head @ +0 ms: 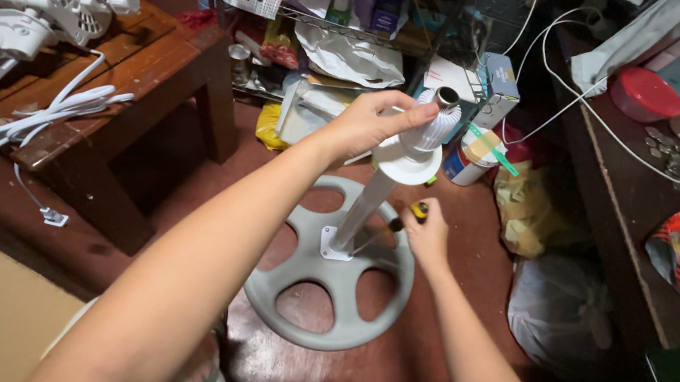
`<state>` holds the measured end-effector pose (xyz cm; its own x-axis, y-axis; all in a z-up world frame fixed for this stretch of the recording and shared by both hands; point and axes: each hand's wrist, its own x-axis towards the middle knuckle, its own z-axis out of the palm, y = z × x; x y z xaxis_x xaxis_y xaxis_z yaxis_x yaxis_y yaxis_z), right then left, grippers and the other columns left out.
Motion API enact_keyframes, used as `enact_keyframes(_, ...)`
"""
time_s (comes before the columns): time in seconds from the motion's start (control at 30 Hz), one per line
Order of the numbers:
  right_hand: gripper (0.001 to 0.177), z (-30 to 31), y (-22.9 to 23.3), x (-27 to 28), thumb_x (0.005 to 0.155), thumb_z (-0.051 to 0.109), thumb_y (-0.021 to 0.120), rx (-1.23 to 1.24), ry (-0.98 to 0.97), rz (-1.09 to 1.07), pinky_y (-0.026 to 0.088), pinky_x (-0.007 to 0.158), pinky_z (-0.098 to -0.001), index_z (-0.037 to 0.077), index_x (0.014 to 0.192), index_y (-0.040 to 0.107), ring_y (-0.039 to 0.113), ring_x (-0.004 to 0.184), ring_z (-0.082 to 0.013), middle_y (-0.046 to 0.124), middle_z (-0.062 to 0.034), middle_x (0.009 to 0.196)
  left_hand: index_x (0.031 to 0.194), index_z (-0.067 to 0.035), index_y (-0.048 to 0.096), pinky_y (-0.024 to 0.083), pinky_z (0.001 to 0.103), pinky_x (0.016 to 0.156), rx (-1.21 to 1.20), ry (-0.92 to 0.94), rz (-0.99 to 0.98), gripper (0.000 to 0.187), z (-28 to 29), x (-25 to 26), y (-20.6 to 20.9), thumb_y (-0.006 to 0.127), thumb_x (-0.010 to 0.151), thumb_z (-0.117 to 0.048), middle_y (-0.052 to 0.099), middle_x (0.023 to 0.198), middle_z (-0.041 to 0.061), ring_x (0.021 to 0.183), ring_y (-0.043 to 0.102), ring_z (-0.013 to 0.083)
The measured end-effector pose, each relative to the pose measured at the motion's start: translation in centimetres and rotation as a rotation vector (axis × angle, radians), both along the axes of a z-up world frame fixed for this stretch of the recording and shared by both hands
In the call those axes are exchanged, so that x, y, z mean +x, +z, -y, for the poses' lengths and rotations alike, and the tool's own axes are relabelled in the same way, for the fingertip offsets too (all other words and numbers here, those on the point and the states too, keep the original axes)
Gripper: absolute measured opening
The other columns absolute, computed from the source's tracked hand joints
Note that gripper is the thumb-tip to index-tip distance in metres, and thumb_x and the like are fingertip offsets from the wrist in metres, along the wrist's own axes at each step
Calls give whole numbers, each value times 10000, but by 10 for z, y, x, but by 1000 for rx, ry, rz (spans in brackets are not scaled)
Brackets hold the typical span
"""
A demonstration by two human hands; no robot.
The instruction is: The person uses a screwdriver to tighten screws on the base of a standing fan, securing the motor housing to the stand. The person holds the fan upright with one hand while turning the screwdriver with the other.
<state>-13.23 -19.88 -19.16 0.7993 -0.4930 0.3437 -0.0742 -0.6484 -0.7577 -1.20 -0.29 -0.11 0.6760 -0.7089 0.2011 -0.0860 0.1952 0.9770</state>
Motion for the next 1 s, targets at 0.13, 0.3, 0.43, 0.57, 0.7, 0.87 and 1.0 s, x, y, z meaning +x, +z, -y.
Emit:
enact_keyframes(0.13, 286, 19, -10, 1, 925, 244, 737, 200, 23, 160, 492, 647, -305, 25, 924, 553, 564, 704, -128, 612, -66, 774, 1115, -41, 748, 573, 301, 849, -8, -14, -23, 631, 1, 0, -2, 788, 780, -574, 759, 1053, 76, 966, 707, 138)
enact_keyframes(0.3, 158, 0, -11, -8, 829, 137, 674, 534, 224, 87, 453, 507, -294, 18, 833, 569, 552, 557, -125, 607, -50, 701, 1092, -37, 755, 574, 304, 842, 28, 11, 0, 647, 0, 3, -2, 793, 763, -593, 766, 1043, 82, 956, 710, 143)
enact_keyframes(0.43, 170, -65, -31, -21, 750, 75, 724, 11, 650, -169, 551, 616, -367, 25, 904, 674, 681, 706, -223, 710, -101, 758, 1108, -60, 753, 567, 302, 845, 56, 31, 38, 661, 1, 5, 0, 814, 720, -592, 772, 1054, 73, 958, 711, 131)
enact_keyframes(0.57, 348, -128, -63, -18, 689, 130, 695, -343, 931, -336, 564, 818, -467, 81, 1034, 705, 721, 934, -409, 748, -188, 983, 1110, -56, 746, 583, 313, 852, 30, 14, 65, 681, -1, 4, -2, 860, 673, -566, 785, 1057, 87, 952, 730, 141)
enact_keyframes(0.7, 299, -173, -110, -3, 934, 182, 584, -719, 864, -734, 551, 846, -489, 102, 1205, 682, 711, 983, -396, 682, -204, 1194, 1120, -51, 736, 597, 312, 863, 21, -5, 57, 707, -4, 2, -1, 886, 646, -554, 791, 1062, 91, 967, 751, 148)
enact_keyframes(0.87, 322, -208, -172, 31, 938, 192, 573, -1081, 876, -660, 525, 875, -498, 98, 1232, 664, 677, 1029, -391, 654, -196, 1234, 1110, -74, 738, 592, 317, 723, 80, 10, 17, 713, -10, -3, 9, 875, 600, -553, 796, 1002, 99, 860, 747, 150)
enact_keyframes(1.0, 341, -218, -206, 53, 941, 199, 564, -1260, 832, -474, 505, 899, -505, 94, 1253, 650, 650, 1065, -387, 631, -190, 1265, 1088, -92, 736, 598, 314, 641, 93, 5, -49, 705, -14, -4, 11, 863, 574, -556, 801, 941, 111, 776, 760, 156)
